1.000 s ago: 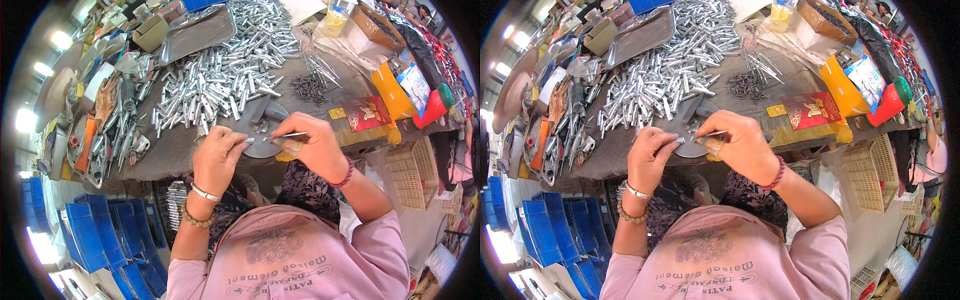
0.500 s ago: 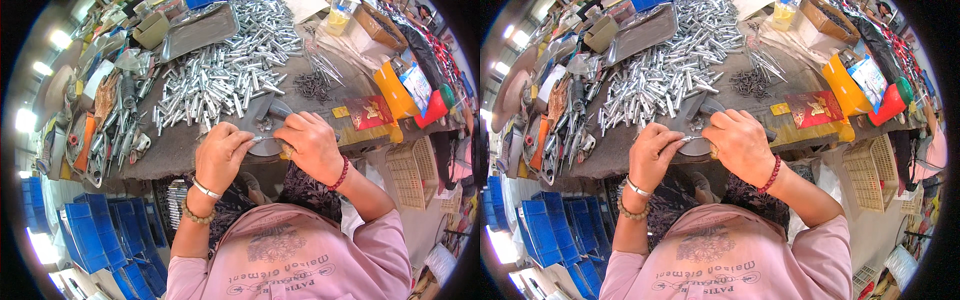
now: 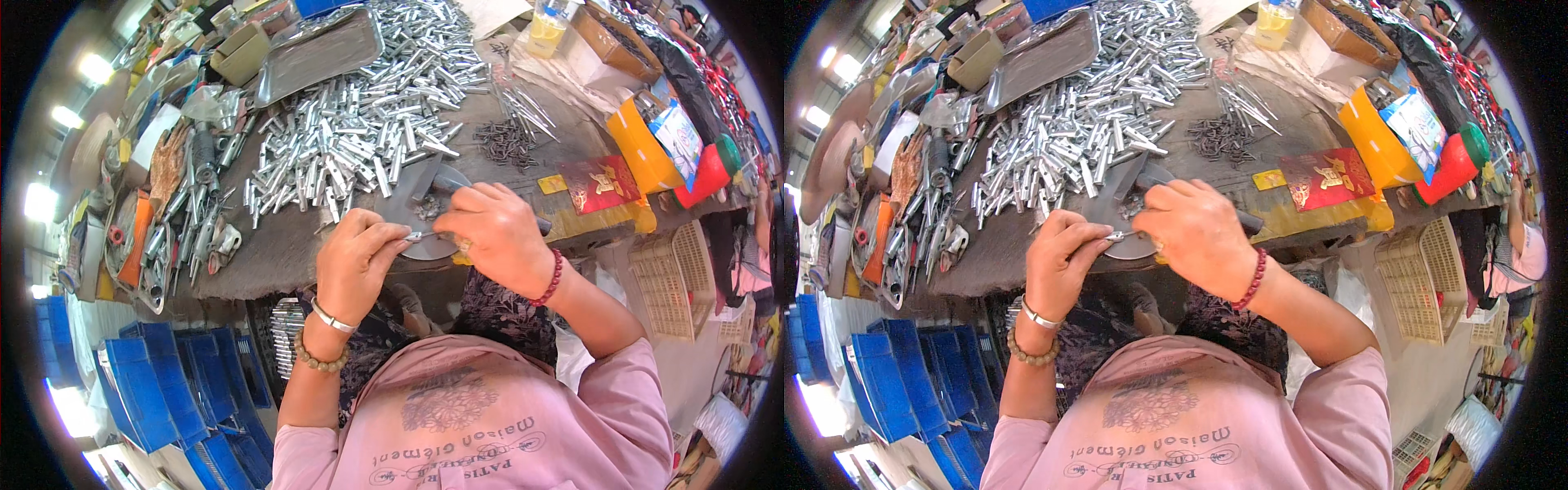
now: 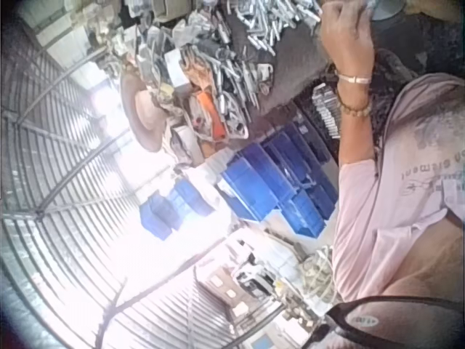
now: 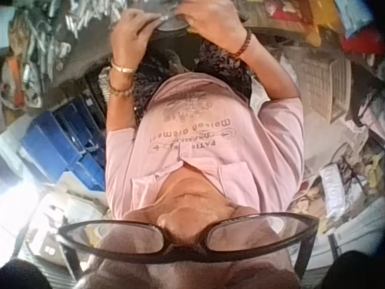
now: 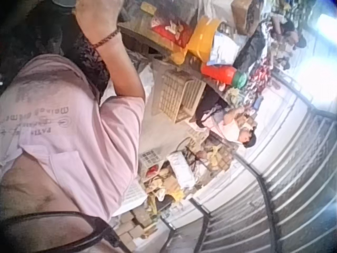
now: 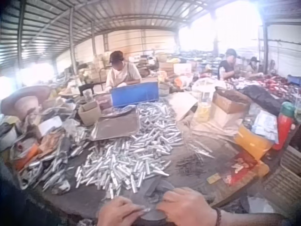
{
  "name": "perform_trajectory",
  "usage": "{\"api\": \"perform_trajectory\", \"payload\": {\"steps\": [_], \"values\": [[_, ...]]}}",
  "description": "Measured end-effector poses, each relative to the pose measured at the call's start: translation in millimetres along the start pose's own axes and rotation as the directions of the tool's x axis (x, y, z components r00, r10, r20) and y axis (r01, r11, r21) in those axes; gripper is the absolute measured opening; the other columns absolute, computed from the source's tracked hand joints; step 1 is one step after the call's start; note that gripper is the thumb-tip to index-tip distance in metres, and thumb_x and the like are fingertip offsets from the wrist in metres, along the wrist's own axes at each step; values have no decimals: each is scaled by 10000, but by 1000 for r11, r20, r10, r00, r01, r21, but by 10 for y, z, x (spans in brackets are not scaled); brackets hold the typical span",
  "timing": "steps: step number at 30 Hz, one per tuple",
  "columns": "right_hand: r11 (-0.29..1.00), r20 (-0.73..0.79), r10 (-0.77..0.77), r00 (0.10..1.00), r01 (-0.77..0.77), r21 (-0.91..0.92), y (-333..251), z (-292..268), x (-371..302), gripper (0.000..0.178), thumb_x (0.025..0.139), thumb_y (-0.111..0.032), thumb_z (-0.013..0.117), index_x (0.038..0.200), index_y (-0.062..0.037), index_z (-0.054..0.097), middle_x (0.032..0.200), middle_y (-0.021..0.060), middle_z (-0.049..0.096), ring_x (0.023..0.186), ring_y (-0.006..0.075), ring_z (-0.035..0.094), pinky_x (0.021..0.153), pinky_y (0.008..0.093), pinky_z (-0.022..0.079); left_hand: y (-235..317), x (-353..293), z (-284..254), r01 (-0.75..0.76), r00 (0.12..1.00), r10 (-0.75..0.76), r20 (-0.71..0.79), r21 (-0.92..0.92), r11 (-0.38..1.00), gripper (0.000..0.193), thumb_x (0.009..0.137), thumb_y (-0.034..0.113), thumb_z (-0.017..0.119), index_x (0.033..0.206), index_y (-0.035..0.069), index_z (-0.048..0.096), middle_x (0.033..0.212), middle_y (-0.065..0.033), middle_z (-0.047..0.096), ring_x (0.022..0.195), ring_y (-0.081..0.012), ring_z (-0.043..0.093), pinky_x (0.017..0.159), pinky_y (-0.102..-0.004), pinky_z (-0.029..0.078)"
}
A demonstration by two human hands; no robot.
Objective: The person assembles metal components by inserting metal pins into sleeves, pressing and hammering them on an anvil, and placing the finished pieces into a slotted tray.
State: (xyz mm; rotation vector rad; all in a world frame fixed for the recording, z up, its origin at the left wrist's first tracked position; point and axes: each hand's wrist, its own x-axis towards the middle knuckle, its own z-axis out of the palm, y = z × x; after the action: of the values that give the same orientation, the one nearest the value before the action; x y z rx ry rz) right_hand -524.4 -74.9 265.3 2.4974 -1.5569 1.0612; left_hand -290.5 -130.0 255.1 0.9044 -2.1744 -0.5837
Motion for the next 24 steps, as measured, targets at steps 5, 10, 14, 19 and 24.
{"api": "perform_trajectory", "payload": {"steps": [5,10,14,19,24], "values": [[1000,16,-13,1000,13,27,-25,26,23,194,763,-65,735,946,-111,777,892,42,641,876,279,650,804,409,524,17,-26,-5,44,999,-45,-8,-76,996,173,846,42,834,1012,85,808,907,-74,638,784,-244,647,680,-344,506],[985,-142,159,977,-167,-40,233,-219,-99,210,772,-40,757,965,-120,748,957,75,664,944,303,683,845,426,566,19,-39,18,42,999,-44,-28,-58,997,166,850,43,839,1011,71,806,917,-78,643,777,-243,645,675,-345,503],[875,-161,419,893,-445,-192,615,-525,-270,255,758,-21,792,996,-105,753,968,95,687,955,339,705,842,436,577,70,-26,-16,66,998,-66,9,-49,997,186,856,-30,809,1028,38,797,942,-83,642,836,-211,640,723,-314,505],[907,-65,360,931,-366,-211,745,-529,-284,250,761,-14,779,995,-98,757,991,86,676,1016,329,689,871,437,565,51,-29,11,30,999,-31,-39,-29,999,149,858,49,833,1003,69,802,924,-81,647,772,-258,649,676,-352,507],[924,-36,300,953,-299,-237,915,-445,-265,250,782,29,724,997,-97,742,985,97,660,1029,336,679,879,445,559,61,-32,4,61,998,-62,-13,-42,997,167,866,-21,800,1021,42,798,943,-89,642,827,-227,644,730,-322,509]]}}
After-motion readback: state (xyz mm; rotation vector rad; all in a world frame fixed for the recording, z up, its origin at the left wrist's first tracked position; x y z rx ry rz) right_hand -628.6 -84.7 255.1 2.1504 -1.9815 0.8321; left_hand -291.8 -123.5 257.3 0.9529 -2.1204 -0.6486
